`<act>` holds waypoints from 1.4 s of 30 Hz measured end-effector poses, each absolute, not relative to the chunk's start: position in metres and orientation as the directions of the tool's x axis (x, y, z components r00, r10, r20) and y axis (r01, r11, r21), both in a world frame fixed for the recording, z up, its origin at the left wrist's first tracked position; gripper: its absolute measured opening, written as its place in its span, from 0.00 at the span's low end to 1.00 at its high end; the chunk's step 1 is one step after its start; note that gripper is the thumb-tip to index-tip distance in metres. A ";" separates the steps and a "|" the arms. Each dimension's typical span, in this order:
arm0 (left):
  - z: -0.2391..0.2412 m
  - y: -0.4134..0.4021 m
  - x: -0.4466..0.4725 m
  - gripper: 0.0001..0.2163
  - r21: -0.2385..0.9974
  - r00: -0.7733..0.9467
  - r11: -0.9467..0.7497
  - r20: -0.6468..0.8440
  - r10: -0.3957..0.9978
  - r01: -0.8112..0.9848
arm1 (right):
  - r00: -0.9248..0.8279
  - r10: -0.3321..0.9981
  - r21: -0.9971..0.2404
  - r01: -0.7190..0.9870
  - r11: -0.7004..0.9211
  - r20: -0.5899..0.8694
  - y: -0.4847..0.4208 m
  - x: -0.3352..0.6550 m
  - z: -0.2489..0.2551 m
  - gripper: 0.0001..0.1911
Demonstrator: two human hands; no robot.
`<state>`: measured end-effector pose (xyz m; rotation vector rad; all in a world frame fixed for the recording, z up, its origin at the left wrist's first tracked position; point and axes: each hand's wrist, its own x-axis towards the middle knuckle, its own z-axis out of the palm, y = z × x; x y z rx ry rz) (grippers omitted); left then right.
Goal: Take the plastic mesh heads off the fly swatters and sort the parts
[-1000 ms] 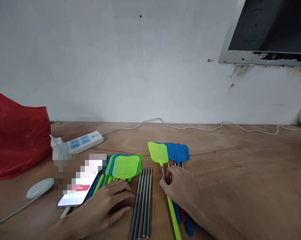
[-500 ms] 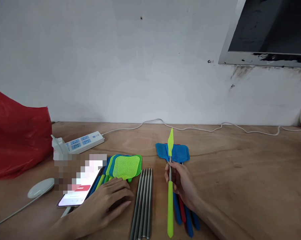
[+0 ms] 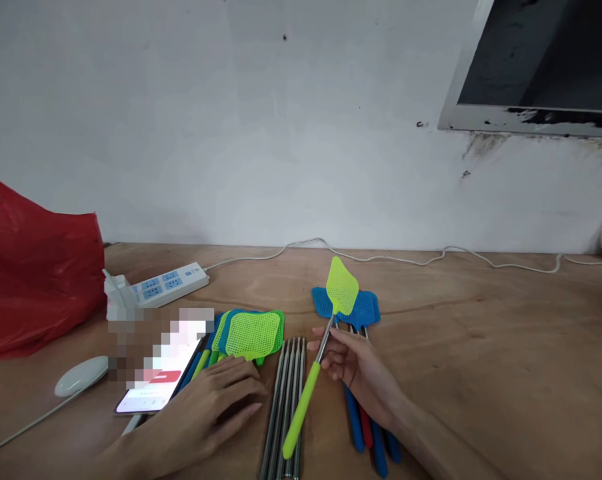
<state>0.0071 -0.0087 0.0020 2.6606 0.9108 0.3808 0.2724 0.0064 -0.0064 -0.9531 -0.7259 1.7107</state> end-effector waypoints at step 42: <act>0.003 -0.007 0.008 0.07 0.367 0.762 -0.745 0.132 0.634 0.557 | -0.191 0.928 -0.750 -0.548 -0.370 -0.319 -0.001 0.268 -0.009 0.12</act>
